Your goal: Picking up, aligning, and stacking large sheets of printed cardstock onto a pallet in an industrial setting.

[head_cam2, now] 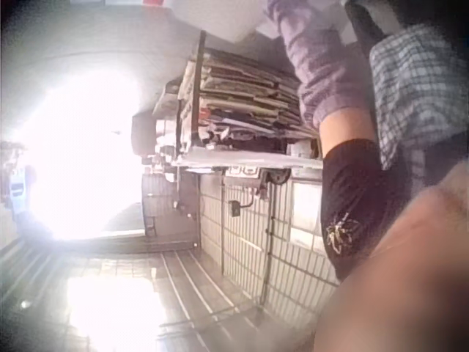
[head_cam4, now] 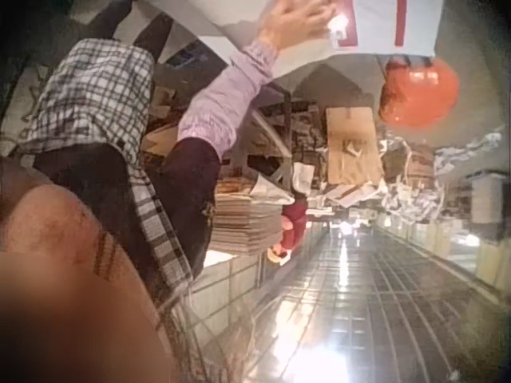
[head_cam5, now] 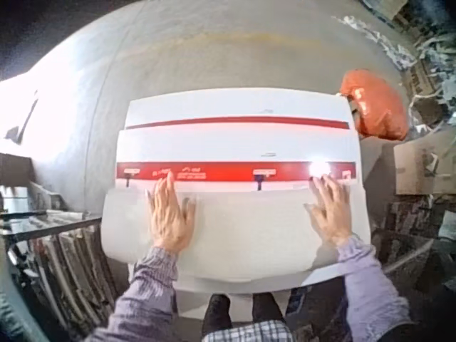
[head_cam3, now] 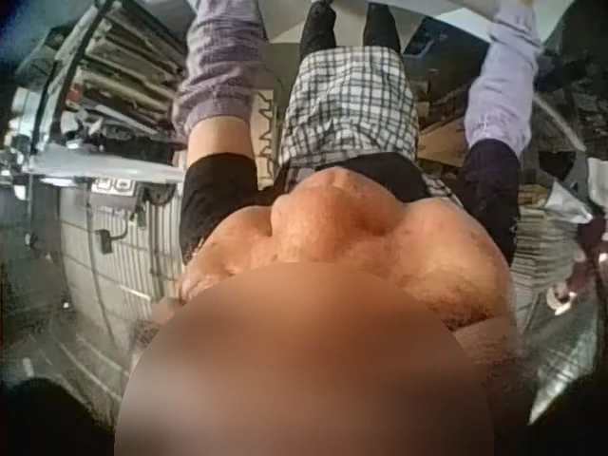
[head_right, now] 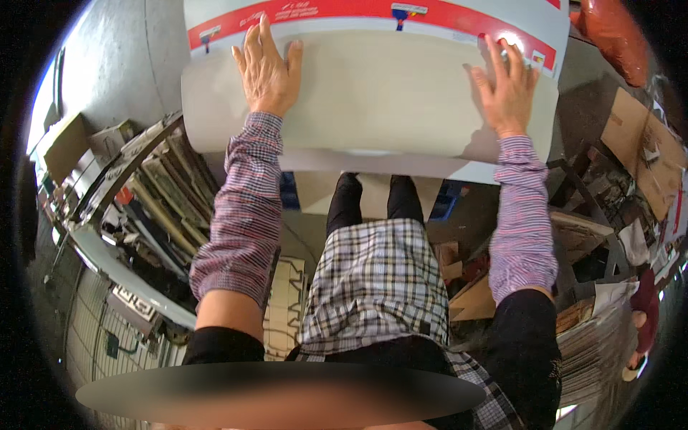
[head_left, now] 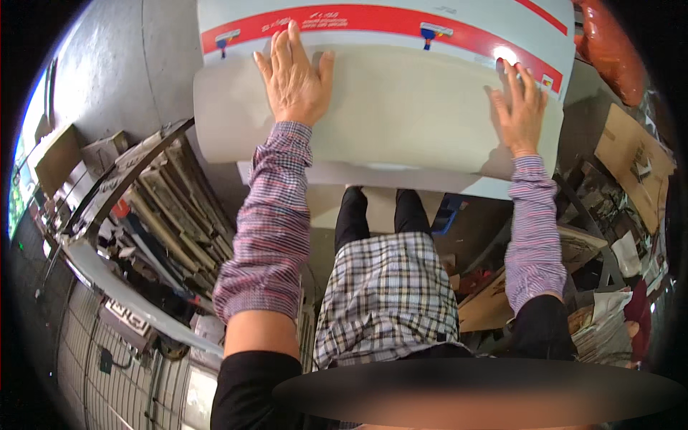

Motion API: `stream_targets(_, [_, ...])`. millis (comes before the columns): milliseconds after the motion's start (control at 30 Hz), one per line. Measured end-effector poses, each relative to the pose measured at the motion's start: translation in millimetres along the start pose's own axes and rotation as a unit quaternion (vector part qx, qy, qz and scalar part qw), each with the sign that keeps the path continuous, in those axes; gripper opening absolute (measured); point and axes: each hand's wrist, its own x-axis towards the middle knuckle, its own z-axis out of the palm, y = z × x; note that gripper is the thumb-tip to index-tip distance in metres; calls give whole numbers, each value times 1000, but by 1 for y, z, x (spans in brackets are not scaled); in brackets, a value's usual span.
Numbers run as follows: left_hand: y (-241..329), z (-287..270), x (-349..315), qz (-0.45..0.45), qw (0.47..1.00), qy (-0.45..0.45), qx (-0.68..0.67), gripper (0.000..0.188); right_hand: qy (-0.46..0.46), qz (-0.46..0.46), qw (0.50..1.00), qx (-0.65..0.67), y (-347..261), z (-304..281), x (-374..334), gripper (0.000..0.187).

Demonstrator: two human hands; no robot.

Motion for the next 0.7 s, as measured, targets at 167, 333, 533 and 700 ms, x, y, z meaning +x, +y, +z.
stream_targets(167, [-83, -78, -22, -94, 992, 84, 31, 73, -44, 9, 998, 47, 4, -9, -26, 58])
stream_targets(333, [-132, -32, -32, -290, 948, 11, 127, 81, 1, -20, 999, 27, -9, -3, -4, 61])
stream_targets(533, [-206, -71, -30, -425, 780, -150, -434, 69, -210, -52, 976, 38, -23, -132, 37, 66])
stream_targets(700, [-191, -98, -115, -441, 549, -386, -596, 53, -522, -209, 810, 168, -42, -205, -60, 78])
